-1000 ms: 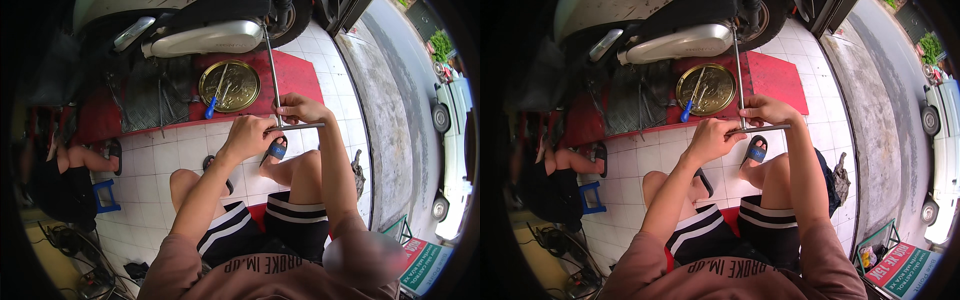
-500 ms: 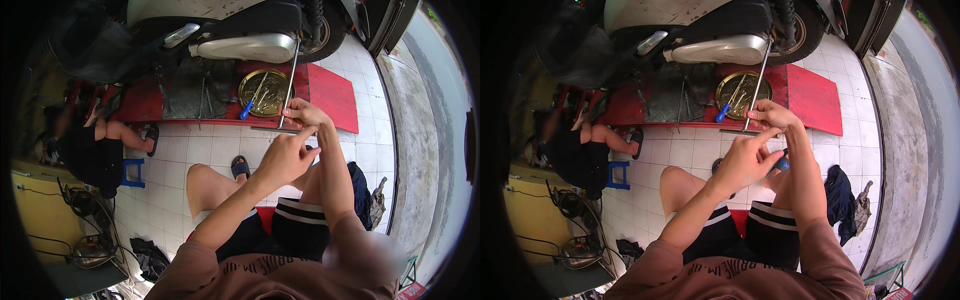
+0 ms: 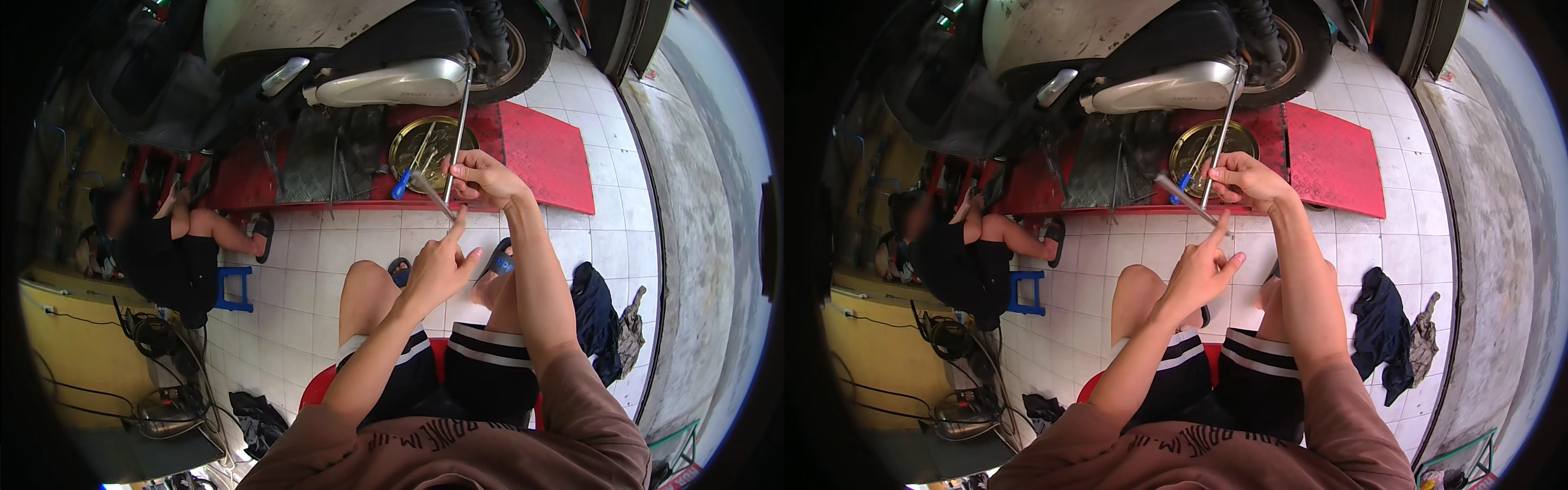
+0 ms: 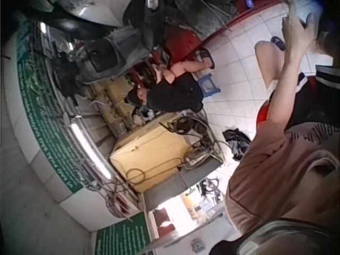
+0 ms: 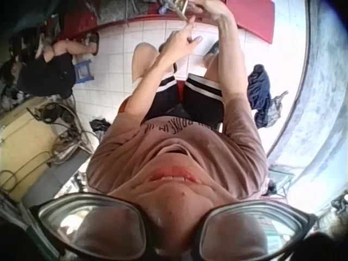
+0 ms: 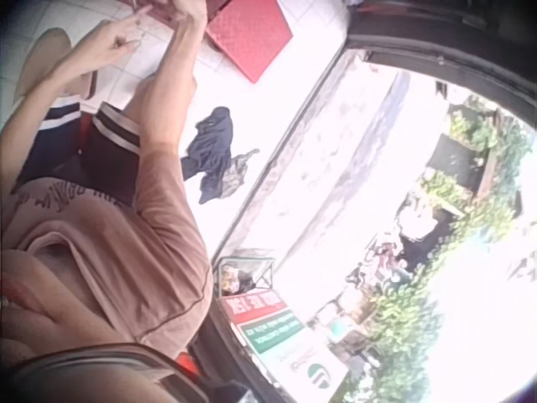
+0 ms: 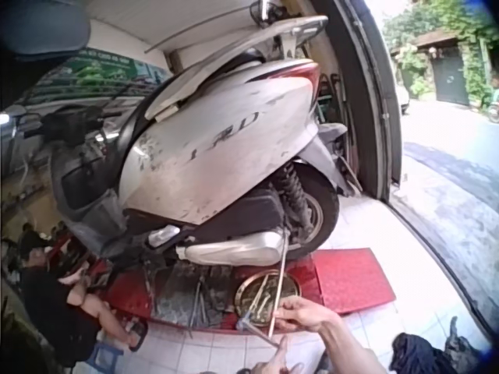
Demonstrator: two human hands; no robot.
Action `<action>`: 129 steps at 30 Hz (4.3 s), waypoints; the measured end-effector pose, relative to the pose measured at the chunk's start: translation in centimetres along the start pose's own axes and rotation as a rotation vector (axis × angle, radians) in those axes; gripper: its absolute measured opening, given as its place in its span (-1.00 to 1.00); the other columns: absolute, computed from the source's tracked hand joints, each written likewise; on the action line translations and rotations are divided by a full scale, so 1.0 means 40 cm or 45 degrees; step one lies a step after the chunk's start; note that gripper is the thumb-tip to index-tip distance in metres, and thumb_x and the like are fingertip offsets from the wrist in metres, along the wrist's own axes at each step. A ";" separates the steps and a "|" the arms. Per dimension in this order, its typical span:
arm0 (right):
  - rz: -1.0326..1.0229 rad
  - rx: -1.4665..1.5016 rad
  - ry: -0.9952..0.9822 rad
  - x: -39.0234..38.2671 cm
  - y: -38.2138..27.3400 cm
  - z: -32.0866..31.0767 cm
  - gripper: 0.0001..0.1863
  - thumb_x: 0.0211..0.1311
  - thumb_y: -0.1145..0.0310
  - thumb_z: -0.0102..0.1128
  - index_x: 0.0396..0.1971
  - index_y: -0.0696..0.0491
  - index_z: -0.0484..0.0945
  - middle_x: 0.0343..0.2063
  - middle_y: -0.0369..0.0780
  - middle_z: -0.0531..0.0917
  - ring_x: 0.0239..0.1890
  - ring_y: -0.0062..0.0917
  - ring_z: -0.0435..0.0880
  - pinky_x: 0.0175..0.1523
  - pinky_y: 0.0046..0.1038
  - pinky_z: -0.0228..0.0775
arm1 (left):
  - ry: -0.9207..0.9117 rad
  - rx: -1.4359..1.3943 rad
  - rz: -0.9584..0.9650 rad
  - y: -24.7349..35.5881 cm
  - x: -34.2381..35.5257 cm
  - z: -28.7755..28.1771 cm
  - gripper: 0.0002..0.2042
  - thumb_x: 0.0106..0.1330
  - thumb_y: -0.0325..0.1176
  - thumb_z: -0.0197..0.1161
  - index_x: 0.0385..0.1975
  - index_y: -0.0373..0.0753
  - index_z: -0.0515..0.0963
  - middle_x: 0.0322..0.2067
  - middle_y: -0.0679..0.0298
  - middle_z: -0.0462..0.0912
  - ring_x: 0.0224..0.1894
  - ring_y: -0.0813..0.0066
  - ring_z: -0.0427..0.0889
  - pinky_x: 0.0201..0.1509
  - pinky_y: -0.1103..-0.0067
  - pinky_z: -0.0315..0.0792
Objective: The person uses a T-handle wrench to tighten bolts on the underside of a motorcycle. They repeatedly adjust the wrench and apply torque to fasteners located near the engine area, working in a seated position on a red stool.
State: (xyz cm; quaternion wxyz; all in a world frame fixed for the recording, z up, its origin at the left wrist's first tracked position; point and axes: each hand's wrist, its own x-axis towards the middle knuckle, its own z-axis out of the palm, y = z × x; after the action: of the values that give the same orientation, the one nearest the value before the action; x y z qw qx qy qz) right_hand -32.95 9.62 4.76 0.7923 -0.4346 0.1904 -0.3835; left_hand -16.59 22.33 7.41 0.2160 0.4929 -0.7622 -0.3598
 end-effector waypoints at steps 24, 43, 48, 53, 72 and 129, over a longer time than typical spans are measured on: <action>-0.070 -0.004 -0.046 -0.007 0.011 0.017 -0.75 0.27 0.23 0.25 -0.37 0.10 0.46 -0.70 -0.43 0.41 -0.76 -0.83 0.22 -0.64 -0.71 0.01 | 0.766 0.073 0.439 0.065 0.076 -0.008 -0.69 0.35 -0.49 0.12 0.07 -0.18 0.55 -0.57 0.18 0.61 -0.68 0.42 0.51 -0.58 0.53 0.39; -0.065 -0.029 0.040 -0.002 0.004 0.006 -0.72 0.28 0.21 0.24 -0.28 0.14 0.50 -0.73 -0.41 0.42 -0.77 -0.80 0.22 -0.65 -0.68 -0.02 | 0.546 -0.187 -0.038 0.000 0.027 -0.019 -0.43 0.22 -0.37 0.28 0.26 -0.28 0.33 -0.71 0.22 0.46 -0.69 0.43 0.48 -0.54 0.50 0.36; -0.098 -0.052 0.079 -0.005 0.004 0.002 -0.72 0.29 0.22 0.22 -0.28 0.16 0.50 -0.74 -0.41 0.40 -0.78 -0.80 0.23 -0.65 -0.69 -0.01 | 0.203 0.021 0.177 0.105 0.012 -0.041 -0.52 0.26 -0.27 0.27 0.14 -0.36 0.43 -0.70 0.16 0.54 -0.71 0.36 0.50 -0.53 0.46 0.37; -0.086 0.014 0.149 -0.011 -0.011 0.017 -0.76 0.33 0.29 0.17 -0.26 0.20 0.50 -0.71 -0.38 0.42 -0.76 -0.79 0.23 -0.64 -0.69 0.03 | 0.431 -0.107 -0.173 0.022 0.026 -0.040 -0.43 0.29 -0.26 0.24 0.17 -0.54 0.31 -0.73 0.16 0.52 -0.72 0.31 0.51 -0.53 0.43 0.42; -0.186 0.095 0.099 0.006 -0.002 0.002 -0.78 0.39 0.27 0.08 -0.27 0.15 0.50 -0.72 -0.41 0.41 -0.74 -0.80 0.25 -0.61 -0.69 0.01 | 0.189 0.113 -0.050 0.044 0.043 -0.058 -0.33 0.25 -0.32 0.27 0.33 -0.36 0.15 -0.67 0.14 0.56 -0.65 0.23 0.55 -0.45 0.44 0.46; -0.146 -0.097 0.458 0.000 0.003 0.006 -0.73 0.40 0.18 0.05 -0.39 0.06 0.42 -0.70 -0.43 0.32 -0.73 -0.82 0.17 -0.68 -0.72 -0.05 | 0.619 -0.161 0.190 0.038 0.103 0.025 -0.73 0.25 -0.56 0.18 -0.04 -0.28 0.47 -0.22 0.13 0.46 -0.30 0.17 0.56 -0.26 0.41 0.45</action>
State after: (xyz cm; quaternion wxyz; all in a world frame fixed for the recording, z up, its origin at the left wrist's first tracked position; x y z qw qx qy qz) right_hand -32.73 9.78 4.80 0.7054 -0.3988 0.3184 -0.4920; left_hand -19.93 19.32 7.82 0.4491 0.4927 -0.6983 -0.2607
